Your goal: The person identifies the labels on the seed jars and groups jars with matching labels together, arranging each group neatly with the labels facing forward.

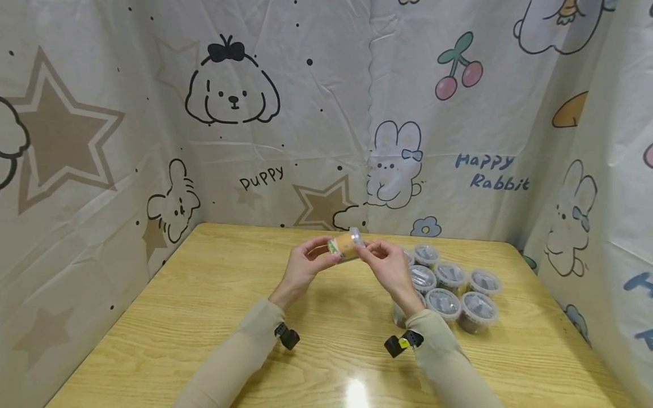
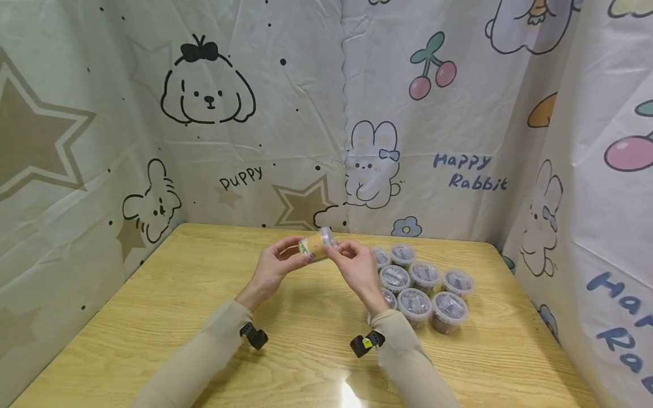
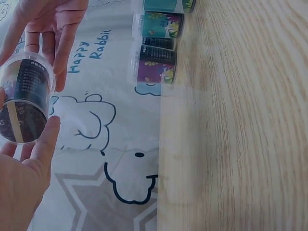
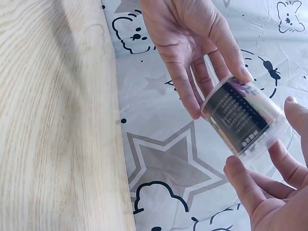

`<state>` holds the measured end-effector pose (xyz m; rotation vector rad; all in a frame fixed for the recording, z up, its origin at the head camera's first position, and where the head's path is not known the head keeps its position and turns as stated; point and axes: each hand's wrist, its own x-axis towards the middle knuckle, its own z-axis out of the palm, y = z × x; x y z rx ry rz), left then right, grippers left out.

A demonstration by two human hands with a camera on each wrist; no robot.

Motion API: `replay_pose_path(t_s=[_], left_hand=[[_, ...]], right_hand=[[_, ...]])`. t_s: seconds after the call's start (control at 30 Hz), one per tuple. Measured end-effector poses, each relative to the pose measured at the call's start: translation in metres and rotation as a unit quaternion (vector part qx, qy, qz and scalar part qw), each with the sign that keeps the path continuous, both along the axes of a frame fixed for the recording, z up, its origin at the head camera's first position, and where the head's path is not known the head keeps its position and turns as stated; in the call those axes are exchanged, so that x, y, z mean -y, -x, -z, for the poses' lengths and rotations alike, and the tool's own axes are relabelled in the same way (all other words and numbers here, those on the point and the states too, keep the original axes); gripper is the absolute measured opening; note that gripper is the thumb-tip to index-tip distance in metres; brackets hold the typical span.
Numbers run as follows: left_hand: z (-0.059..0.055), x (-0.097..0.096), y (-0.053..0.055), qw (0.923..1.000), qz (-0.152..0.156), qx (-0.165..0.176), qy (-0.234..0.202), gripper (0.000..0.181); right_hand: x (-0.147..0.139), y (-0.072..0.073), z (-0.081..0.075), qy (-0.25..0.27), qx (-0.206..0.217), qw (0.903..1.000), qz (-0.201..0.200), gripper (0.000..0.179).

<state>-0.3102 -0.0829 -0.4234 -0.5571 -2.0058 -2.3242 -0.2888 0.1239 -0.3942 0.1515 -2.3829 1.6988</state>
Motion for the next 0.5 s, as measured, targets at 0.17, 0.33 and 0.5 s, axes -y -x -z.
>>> replay_pose_path(t_s=[0.17,0.33,0.5], left_hand=[[0.0004,-0.0018,-0.0034,0.9998,-0.011,-0.010,0.011,0.045],[0.0008,-0.0031,-0.0063,0.9999,-0.013,-0.001,0.006,0.044],[-0.0001,-0.0053,-0.0060,0.9990,0.003,0.030,-0.032,0.043]], right_hand=[[0.0009,-0.0011,-0.0008,-0.001,-0.007,1.0000,0.002,0.046],[0.0005,-0.0006,0.0003,0.008,-0.018,0.9998,0.001,0.043],[-0.0011,0.0009,0.0023,0.020,-0.037,0.9991,0.000,0.044]])
